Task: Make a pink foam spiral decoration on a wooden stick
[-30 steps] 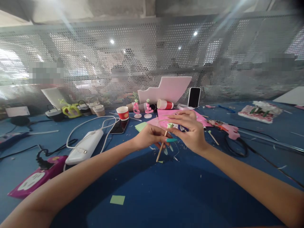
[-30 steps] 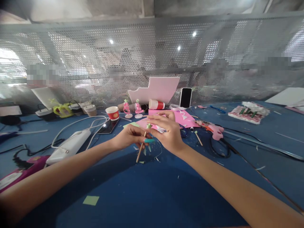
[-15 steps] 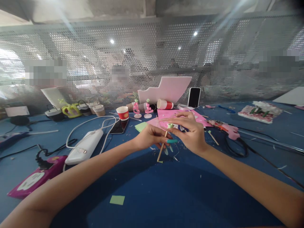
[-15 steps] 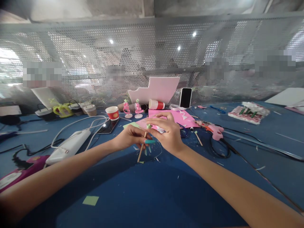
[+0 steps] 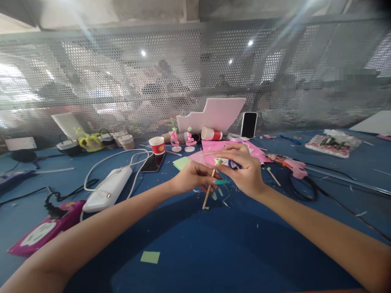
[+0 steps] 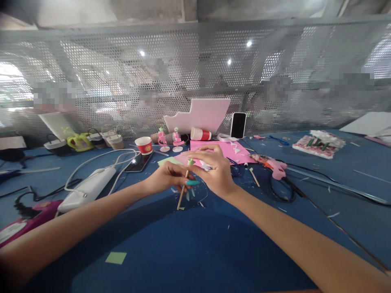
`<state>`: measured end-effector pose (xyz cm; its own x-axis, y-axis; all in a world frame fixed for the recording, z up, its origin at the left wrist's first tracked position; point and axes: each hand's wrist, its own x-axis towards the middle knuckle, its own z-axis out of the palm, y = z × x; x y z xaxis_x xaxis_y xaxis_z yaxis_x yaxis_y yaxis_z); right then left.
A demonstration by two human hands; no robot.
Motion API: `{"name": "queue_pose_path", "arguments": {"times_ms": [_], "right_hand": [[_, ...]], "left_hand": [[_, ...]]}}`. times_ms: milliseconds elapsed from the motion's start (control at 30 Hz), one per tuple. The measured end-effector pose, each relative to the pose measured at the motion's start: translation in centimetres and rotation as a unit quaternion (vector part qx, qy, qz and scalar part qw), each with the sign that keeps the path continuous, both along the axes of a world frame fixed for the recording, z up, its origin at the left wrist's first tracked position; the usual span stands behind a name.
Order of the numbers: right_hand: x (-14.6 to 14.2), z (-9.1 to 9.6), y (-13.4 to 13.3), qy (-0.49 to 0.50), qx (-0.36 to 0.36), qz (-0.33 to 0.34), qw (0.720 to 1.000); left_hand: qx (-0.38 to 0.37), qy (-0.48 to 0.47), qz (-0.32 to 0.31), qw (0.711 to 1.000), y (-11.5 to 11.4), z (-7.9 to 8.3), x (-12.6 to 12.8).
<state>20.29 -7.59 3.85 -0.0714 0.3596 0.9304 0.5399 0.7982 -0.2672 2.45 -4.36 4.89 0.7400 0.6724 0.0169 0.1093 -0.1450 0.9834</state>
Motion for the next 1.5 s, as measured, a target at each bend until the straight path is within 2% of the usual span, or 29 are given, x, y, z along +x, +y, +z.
{"name": "queue_pose_path", "arguments": {"times_ms": [200,400,500,600,733,833,967,1267,1500], "right_hand": [[0.2,0.3,-0.1,-0.006,-0.013,0.022,1.0],[-0.1,0.0,0.0,0.043,-0.062,0.055,0.996],[-0.1,-0.2,0.0,0.052,-0.062,0.074,0.994],[0.1,-0.3,0.0,0.067,-0.06,0.094,0.992],[0.3,-0.4,0.2,0.103,-0.076,0.101,0.987],[0.3,-0.5,0.4,0.104,-0.09,0.092,0.986],[0.3,-0.8,0.5,0.099,-0.099,0.069,0.988],[0.2,-0.7,0.5,0.107,-0.095,0.068,0.987],[0.5,-0.3,0.3,0.038,-0.042,0.042,0.998]], "left_hand": [[-0.029,-0.019,-0.012,0.999,0.1,-0.3,-0.1],[-0.004,-0.01,0.002,1.0,0.1,-0.6,0.0],[0.044,-0.01,0.022,0.999,-0.1,-0.6,0.1],[0.127,-0.013,0.057,0.99,-0.3,-0.3,0.0],[0.278,0.003,0.116,0.954,-0.6,0.3,-0.3],[0.349,0.016,0.141,0.926,-0.7,0.6,-0.5],[0.384,0.03,0.142,0.912,-0.6,0.5,-0.5],[0.428,0.05,0.144,0.891,-0.8,0.5,-0.3],[0.463,0.057,0.139,0.874,-0.6,0.3,-0.4]]}}
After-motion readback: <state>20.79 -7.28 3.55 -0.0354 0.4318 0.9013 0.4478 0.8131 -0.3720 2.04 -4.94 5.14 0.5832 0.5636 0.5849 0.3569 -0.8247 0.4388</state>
